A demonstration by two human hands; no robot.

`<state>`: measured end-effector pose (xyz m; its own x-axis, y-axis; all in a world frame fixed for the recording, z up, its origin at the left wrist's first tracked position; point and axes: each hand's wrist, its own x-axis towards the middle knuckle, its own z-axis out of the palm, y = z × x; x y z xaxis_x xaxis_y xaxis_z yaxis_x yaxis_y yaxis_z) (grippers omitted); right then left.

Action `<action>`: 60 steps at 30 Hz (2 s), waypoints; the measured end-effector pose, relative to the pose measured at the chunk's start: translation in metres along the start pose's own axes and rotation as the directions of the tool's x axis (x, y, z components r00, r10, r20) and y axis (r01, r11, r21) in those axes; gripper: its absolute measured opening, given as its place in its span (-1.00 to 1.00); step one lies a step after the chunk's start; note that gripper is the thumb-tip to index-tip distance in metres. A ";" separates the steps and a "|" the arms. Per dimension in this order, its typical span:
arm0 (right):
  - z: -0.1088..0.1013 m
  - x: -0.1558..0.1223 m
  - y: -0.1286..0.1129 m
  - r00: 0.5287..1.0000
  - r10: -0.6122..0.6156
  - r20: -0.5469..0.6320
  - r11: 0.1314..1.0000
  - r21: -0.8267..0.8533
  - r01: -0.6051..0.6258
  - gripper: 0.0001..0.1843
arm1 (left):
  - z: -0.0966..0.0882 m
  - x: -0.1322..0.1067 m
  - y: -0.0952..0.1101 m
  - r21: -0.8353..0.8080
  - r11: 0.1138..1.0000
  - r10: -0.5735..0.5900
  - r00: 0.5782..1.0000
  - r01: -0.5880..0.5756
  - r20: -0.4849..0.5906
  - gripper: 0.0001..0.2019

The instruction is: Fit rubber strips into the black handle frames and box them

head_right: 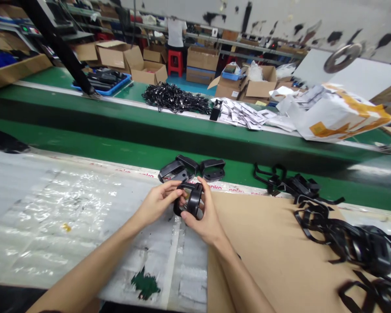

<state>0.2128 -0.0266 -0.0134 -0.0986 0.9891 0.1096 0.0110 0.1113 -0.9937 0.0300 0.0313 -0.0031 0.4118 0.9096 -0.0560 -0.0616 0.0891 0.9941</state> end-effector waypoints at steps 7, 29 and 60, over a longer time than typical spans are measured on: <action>0.002 0.000 0.002 0.997 0.073 -0.008 0.994 0.078 -0.072 0.08 | 0.003 0.001 -0.003 -0.031 0.999 0.028 0.998 -0.029 -0.053 -0.63; -0.003 0.002 -0.011 0.992 0.012 0.125 0.982 0.184 -0.035 -0.01 | -0.004 0.003 0.013 -0.602 0.689 -0.264 0.914 0.403 0.309 -0.54; -0.011 0.003 -0.023 0.998 0.047 0.044 0.992 0.115 -0.052 0.27 | 0.012 0.000 0.004 -0.366 0.916 -0.108 0.979 0.166 0.175 -0.38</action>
<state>0.2234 -0.0251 0.0096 -0.1416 0.9880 0.0618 -0.0989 0.0480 -0.9939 0.0413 0.0268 0.0016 0.5685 0.8097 -0.1457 -0.3210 0.3814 0.8669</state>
